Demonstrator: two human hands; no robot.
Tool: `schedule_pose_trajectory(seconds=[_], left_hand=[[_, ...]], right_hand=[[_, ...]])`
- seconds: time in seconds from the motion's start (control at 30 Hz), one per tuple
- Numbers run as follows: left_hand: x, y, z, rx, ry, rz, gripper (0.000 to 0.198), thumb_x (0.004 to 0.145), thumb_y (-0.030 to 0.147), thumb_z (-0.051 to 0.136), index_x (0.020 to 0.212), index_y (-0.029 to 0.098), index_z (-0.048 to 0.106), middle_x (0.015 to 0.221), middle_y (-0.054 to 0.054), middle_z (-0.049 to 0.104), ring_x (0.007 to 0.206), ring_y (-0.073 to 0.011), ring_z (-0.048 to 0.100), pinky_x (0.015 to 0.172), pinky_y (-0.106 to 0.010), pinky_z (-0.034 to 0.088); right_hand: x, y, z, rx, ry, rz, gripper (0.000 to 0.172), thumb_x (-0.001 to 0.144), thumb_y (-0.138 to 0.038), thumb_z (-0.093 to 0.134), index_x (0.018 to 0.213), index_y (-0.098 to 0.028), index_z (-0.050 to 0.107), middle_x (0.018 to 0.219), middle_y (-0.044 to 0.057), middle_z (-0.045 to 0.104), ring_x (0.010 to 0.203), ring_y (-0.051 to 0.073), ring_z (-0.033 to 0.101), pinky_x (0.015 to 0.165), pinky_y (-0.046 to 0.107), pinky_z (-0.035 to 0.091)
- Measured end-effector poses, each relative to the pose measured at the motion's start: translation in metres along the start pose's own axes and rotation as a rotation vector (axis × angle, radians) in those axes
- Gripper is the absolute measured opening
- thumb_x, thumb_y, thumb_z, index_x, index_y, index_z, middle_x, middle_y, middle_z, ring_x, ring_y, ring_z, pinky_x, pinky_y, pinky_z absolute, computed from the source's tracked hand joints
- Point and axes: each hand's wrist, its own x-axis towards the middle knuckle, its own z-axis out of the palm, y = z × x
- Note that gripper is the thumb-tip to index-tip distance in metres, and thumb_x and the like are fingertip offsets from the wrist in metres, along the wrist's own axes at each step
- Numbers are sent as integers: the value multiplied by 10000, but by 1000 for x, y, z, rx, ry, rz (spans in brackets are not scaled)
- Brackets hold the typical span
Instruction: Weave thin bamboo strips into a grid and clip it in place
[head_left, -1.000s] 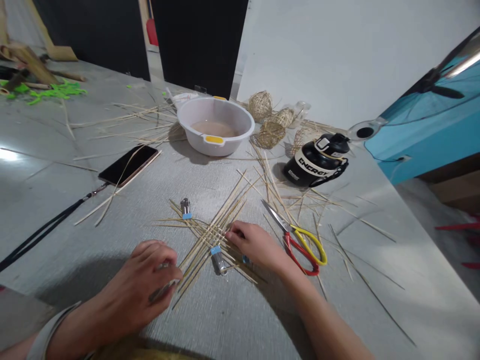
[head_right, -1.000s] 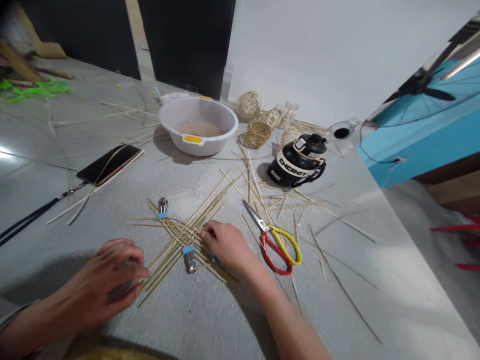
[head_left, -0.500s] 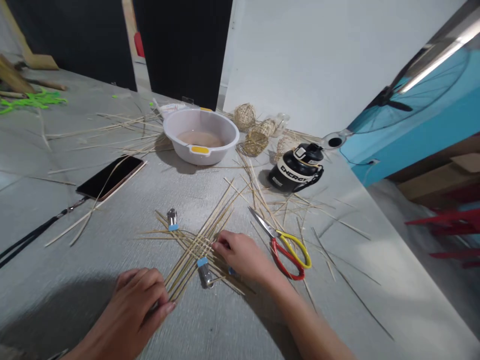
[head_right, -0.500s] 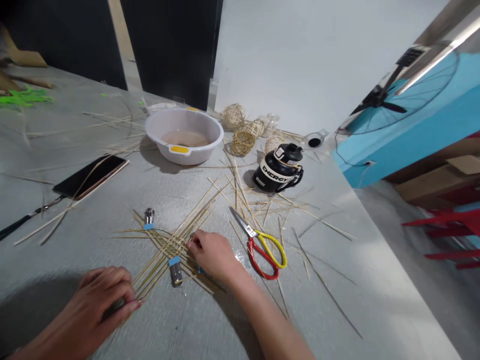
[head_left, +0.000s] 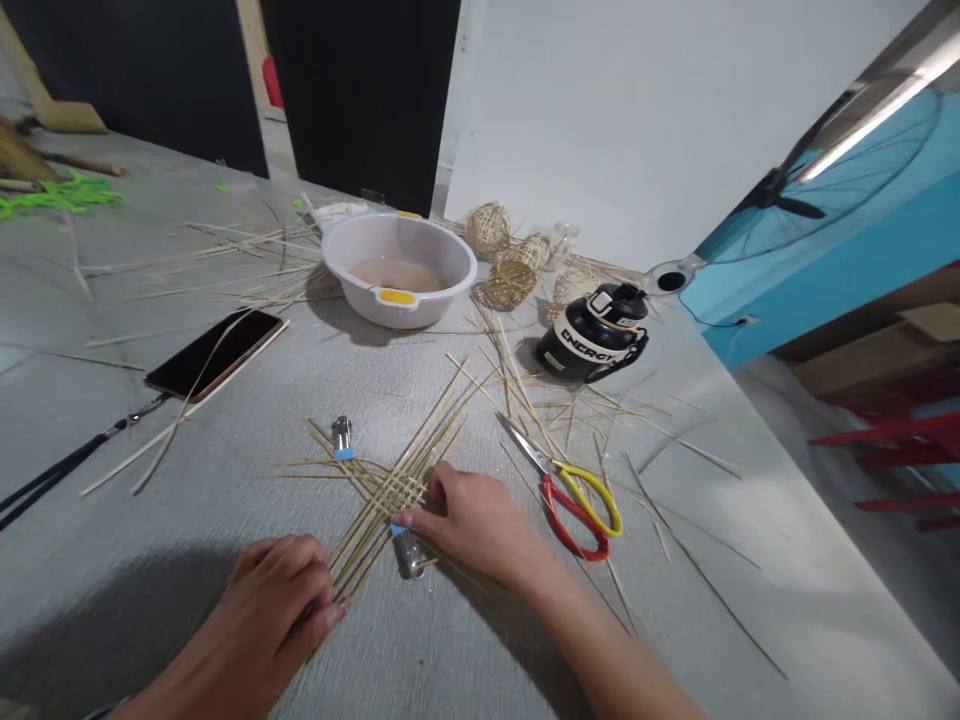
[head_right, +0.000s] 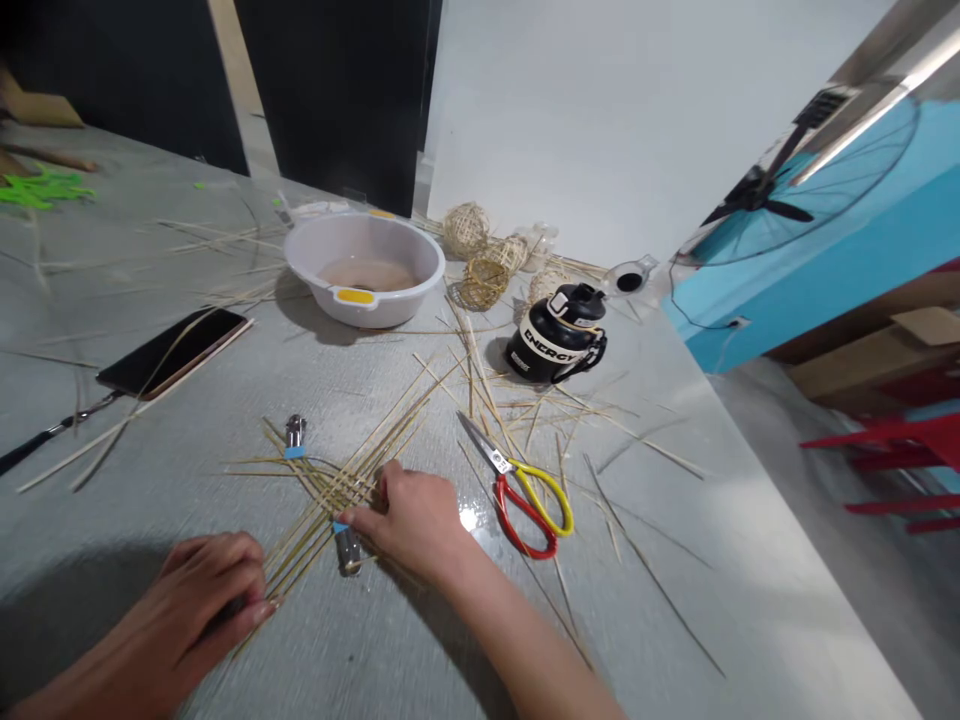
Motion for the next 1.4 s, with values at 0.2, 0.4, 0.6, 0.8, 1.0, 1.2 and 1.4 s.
schedule_pose_trajectory(seconds=[0.2, 0.4, 0.6, 0.8, 1.0, 1.2, 1.4], left_hand=[[-2, -1, 1, -23, 27, -53, 144, 889, 247, 501, 757, 224, 553, 859, -16, 571, 858, -202, 541, 787, -347, 420], [-3, -1, 2, -54, 56, -68, 120, 875, 206, 496, 783, 226, 569, 905, -22, 572, 889, -207, 540, 808, -349, 425], [-3, -1, 5, -50, 41, -77, 118, 878, 182, 480, 800, 230, 555, 910, -12, 591, 865, -195, 557, 804, -332, 425], [-4, -4, 6, -98, 8, -72, 104, 869, 173, 490, 809, 235, 549, 924, -17, 589, 887, -197, 559, 809, -328, 438], [-6, -7, 8, -126, 6, -57, 102, 856, 170, 493, 802, 234, 550, 931, -23, 599, 888, -198, 565, 804, -321, 454], [-12, -12, 12, -126, 32, -25, 110, 827, 166, 494, 781, 242, 559, 939, -17, 610, 896, -196, 580, 809, -315, 457], [-6, -2, -14, -130, -84, -52, 159, 893, 236, 497, 762, 230, 587, 969, -17, 616, 941, -193, 575, 842, -309, 454]], right_hand=[[-2, -2, 4, -38, 24, -23, 541, 751, -718, 563, 864, -189, 565, 746, 50, 690, 680, 232, 651, 510, 276, 248], [-1, -4, 7, -107, 12, -8, 592, 726, -745, 561, 909, -182, 564, 746, 77, 688, 687, 269, 662, 500, 282, 274], [2, -4, 10, -139, 2, -8, 551, 770, -697, 562, 944, -175, 572, 771, 89, 697, 717, 293, 678, 513, 289, 311], [3, -6, 11, -161, -17, 16, 589, 771, -710, 552, 977, -159, 577, 799, 110, 706, 747, 315, 689, 524, 298, 344], [4, -6, 11, -177, -6, 14, 599, 763, -703, 567, 981, -145, 585, 831, 126, 711, 747, 326, 691, 533, 316, 369], [3, -4, 14, -185, 16, -7, 614, 757, -711, 567, 995, -145, 586, 865, 130, 716, 734, 313, 691, 543, 313, 379], [4, -6, 9, -185, -14, -11, 600, 770, -713, 549, 969, -148, 581, 824, 121, 710, 741, 307, 684, 536, 306, 352]])
